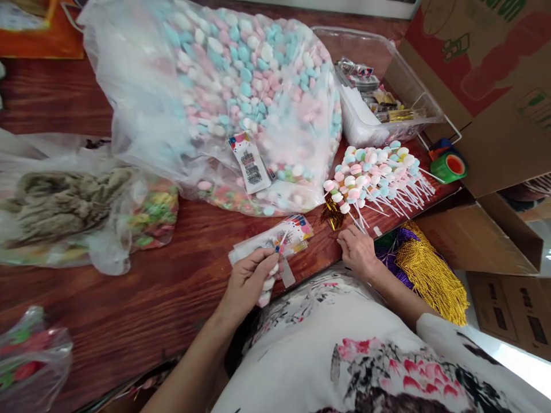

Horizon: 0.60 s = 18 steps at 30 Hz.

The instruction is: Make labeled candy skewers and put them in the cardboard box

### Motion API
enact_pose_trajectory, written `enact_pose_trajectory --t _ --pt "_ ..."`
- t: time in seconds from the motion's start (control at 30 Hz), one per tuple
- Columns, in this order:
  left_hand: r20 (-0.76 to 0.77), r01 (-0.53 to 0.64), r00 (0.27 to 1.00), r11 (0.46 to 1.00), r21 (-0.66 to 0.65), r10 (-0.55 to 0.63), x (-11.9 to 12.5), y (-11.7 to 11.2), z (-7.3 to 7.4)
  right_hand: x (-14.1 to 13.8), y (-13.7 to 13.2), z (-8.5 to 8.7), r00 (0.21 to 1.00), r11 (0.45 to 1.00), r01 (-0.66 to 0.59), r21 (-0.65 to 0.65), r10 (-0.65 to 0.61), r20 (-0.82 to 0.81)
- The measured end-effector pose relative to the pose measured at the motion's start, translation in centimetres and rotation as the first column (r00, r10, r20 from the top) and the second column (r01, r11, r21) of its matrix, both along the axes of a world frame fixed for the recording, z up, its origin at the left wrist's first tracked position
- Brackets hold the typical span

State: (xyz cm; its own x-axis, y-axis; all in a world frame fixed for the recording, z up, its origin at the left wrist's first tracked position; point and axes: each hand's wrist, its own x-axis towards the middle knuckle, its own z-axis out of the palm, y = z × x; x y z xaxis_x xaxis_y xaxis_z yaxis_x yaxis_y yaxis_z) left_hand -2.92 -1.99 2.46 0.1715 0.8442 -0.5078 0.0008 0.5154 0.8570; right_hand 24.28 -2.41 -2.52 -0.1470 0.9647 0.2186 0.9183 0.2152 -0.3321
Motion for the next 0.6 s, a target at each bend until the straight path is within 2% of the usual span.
enact_pose_trajectory --t 0.1,0.27,0.43,0.6 --pt "0.069 -0.006 0.998 0.999 -0.034 0.008 0.5 -0.2 -0.2 -0.7 0.4 0.3 0.995 0.999 -0.036 0.017 0.037 -0.091" --pt "0.077 -0.067 0.994 0.994 -0.083 0.074 0.6 -0.6 -0.1 -1.0 0.8 1.4 0.941 0.989 -0.100 0.106 0.128 -0.312" --pt "0.097 -0.077 0.992 0.992 -0.098 0.086 1.2 -0.8 0.0 -1.3 1.5 0.9 0.907 0.972 -0.158 0.176 0.213 -0.363" --pt "0.085 -0.126 0.988 0.990 -0.055 0.131 1.1 -0.5 -0.2 -1.2 1.7 0.7 0.888 0.970 -0.147 0.195 0.216 -0.405"
